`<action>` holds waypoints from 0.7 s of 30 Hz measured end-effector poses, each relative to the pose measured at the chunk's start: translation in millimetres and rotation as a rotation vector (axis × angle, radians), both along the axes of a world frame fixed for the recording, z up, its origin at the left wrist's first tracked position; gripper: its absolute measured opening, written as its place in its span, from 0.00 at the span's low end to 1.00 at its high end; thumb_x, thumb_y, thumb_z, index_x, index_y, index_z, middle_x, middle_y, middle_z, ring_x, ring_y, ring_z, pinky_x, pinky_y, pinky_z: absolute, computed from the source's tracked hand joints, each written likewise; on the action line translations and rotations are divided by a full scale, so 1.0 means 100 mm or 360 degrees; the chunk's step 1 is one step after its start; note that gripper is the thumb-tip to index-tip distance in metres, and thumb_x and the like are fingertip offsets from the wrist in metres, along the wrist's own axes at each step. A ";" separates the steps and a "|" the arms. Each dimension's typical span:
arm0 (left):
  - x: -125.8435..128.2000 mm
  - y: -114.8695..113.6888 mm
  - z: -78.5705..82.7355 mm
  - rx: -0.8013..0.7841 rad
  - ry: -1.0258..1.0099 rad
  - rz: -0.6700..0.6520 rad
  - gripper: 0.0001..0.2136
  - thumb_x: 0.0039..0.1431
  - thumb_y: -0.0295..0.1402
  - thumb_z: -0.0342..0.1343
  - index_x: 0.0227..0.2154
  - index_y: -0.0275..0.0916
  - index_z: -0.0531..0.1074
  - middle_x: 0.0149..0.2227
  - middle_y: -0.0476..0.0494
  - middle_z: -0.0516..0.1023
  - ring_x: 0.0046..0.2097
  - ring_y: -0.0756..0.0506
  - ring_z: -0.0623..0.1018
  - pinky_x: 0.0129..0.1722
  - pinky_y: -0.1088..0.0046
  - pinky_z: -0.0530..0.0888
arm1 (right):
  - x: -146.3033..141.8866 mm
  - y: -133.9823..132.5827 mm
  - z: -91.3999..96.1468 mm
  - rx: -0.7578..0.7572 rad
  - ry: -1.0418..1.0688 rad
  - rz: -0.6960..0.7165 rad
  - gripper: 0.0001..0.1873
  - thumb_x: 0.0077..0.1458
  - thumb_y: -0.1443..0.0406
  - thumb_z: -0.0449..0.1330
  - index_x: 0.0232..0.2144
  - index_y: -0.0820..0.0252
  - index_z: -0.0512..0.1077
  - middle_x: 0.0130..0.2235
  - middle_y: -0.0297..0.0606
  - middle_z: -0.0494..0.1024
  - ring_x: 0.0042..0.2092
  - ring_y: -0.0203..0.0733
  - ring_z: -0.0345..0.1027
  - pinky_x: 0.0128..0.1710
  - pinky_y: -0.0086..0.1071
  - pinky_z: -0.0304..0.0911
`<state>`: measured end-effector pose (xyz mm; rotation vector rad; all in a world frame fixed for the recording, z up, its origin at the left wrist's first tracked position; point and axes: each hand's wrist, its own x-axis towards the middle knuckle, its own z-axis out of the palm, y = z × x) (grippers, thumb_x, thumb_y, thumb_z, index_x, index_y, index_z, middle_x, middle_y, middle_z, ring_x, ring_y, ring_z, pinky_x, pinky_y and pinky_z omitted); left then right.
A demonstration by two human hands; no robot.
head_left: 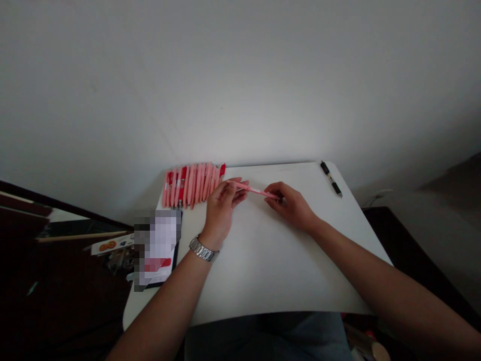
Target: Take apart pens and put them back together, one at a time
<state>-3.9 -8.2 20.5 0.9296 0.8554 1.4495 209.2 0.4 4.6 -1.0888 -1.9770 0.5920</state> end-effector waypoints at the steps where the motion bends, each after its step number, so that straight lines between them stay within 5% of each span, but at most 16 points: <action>1: 0.00 0.00 0.00 0.0006 -0.0003 -0.0012 0.15 0.63 0.42 0.63 0.45 0.37 0.78 0.47 0.37 0.84 0.45 0.46 0.84 0.47 0.70 0.80 | 0.00 0.00 0.01 0.0009 -0.0019 0.0000 0.06 0.64 0.63 0.59 0.44 0.55 0.71 0.36 0.36 0.76 0.32 0.38 0.67 0.32 0.31 0.63; 10: 0.00 0.00 0.00 0.0042 -0.0032 -0.0032 0.15 0.63 0.43 0.63 0.45 0.38 0.78 0.48 0.37 0.83 0.48 0.45 0.83 0.49 0.68 0.80 | 0.01 -0.03 0.10 0.0102 -0.0122 0.0049 0.11 0.69 0.59 0.54 0.41 0.58 0.73 0.32 0.36 0.72 0.32 0.39 0.65 0.34 0.33 0.61; 17: -0.01 -0.01 0.00 0.0069 -0.0003 -0.0008 0.15 0.63 0.43 0.62 0.46 0.38 0.78 0.48 0.38 0.83 0.46 0.46 0.83 0.48 0.70 0.79 | 0.00 -0.05 0.08 0.0015 0.0004 0.0037 0.17 0.64 0.60 0.60 0.54 0.55 0.69 0.37 0.36 0.75 0.33 0.38 0.68 0.35 0.32 0.65; 21: -0.02 0.00 -0.01 0.0061 0.0027 0.0004 0.15 0.63 0.43 0.62 0.46 0.39 0.78 0.47 0.38 0.84 0.44 0.48 0.83 0.46 0.72 0.79 | 0.00 -0.04 0.04 0.0025 0.0007 -0.0012 0.12 0.63 0.61 0.60 0.48 0.55 0.70 0.36 0.36 0.75 0.32 0.37 0.67 0.33 0.31 0.65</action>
